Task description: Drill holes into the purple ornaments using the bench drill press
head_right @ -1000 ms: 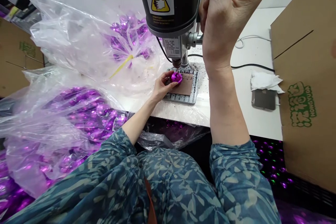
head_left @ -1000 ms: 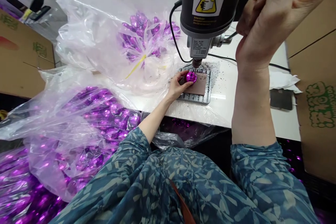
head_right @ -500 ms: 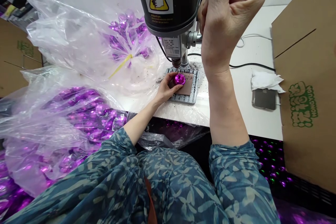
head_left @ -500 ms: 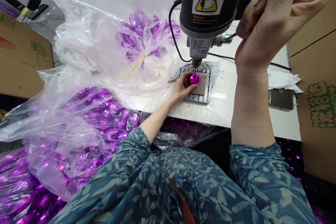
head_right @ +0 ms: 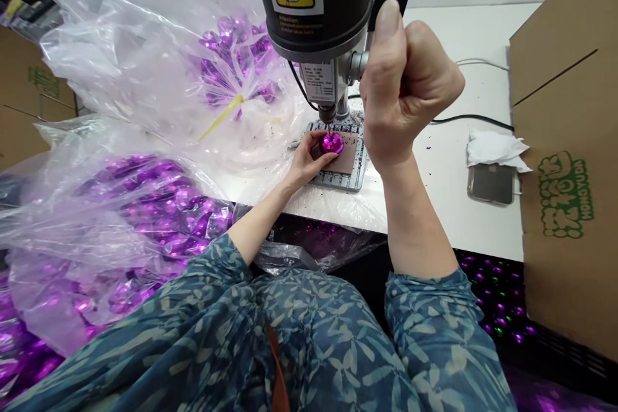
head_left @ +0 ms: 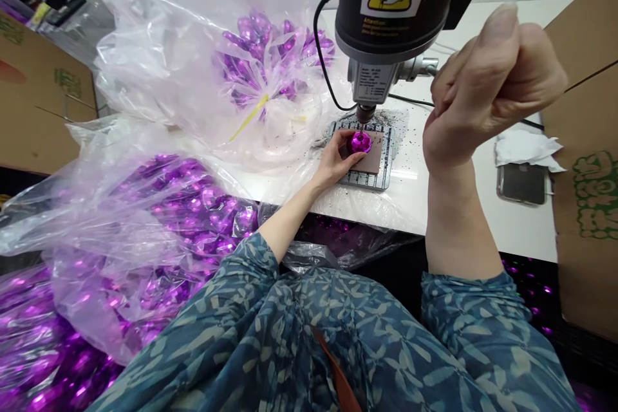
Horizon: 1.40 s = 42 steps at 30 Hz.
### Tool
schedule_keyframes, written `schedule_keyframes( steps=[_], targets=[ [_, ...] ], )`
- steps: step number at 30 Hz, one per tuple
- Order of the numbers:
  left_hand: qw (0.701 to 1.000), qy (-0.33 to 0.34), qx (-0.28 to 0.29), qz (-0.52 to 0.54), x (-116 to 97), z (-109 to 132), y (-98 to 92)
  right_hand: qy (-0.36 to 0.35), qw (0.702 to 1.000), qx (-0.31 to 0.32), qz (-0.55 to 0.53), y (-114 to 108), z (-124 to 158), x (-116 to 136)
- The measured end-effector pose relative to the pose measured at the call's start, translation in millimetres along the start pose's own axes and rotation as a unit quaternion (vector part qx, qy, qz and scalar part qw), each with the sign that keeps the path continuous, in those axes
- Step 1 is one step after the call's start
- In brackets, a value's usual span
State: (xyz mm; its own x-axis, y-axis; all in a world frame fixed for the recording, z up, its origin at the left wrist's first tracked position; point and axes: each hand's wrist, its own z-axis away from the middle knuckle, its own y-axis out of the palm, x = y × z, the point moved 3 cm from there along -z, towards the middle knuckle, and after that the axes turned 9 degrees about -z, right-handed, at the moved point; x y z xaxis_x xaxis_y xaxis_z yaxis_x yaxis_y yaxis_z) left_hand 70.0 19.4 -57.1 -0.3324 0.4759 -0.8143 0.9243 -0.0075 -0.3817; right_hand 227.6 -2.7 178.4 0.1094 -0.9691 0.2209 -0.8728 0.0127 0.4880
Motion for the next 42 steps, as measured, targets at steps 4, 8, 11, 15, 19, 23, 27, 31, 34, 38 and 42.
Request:
schedule_keyframes(
  steps=[4,8,11,15,19,23,27,31,34,38,42],
  targets=[
    [1.000,0.003,-0.005,0.012,-1.4,-0.2,-0.6,0.033,0.999,0.017,0.031,-14.2,7.8,-5.7],
    [1.000,0.001,0.001,0.003,-3.8,0.0,-0.5,0.050,0.997,0.001,0.054,-22.9,16.2,-9.2],
    [1.000,-0.015,-0.003,-0.002,-5.3,0.0,0.0,0.037,0.997,-0.012,0.064,-27.4,22.9,-13.5],
    [1.000,-0.025,0.000,-0.008,-7.6,0.0,0.6,0.051,0.994,-0.019,0.097,-43.5,37.3,-25.2],
    [0.999,-0.033,-0.002,-0.010,-10.3,1.0,-0.8,0.046,0.992,-0.007,0.115,-50.5,46.3,-23.1],
    [0.999,-0.039,-0.004,-0.001,-10.3,-1.4,-0.5,0.042,0.994,-0.015,0.098,-19.3,15.8,-8.3],
    [0.999,-0.041,-0.014,0.001,-16.3,-3.0,-1.1,0.103,0.991,-0.032,0.082,21.6,-39.1,-21.8],
    [0.997,-0.049,-0.049,-0.033,-48.4,22.0,-20.4,0.172,0.983,-0.044,0.045,29.6,-64.3,-41.6],
    [0.996,-0.003,0.087,-0.020,-87.2,60.4,-35.9,0.222,0.975,0.014,0.014,25.7,-62.2,-33.3],
    [0.931,0.047,0.344,-0.110,-121.3,116.2,-39.9,0.238,0.970,0.040,-0.002,24.5,-58.2,-13.7],
    [0.891,0.059,0.394,-0.218,-123.1,145.2,-35.7,0.239,0.971,0.013,-0.025,29.0,-58.6,-11.7]
  ],
)
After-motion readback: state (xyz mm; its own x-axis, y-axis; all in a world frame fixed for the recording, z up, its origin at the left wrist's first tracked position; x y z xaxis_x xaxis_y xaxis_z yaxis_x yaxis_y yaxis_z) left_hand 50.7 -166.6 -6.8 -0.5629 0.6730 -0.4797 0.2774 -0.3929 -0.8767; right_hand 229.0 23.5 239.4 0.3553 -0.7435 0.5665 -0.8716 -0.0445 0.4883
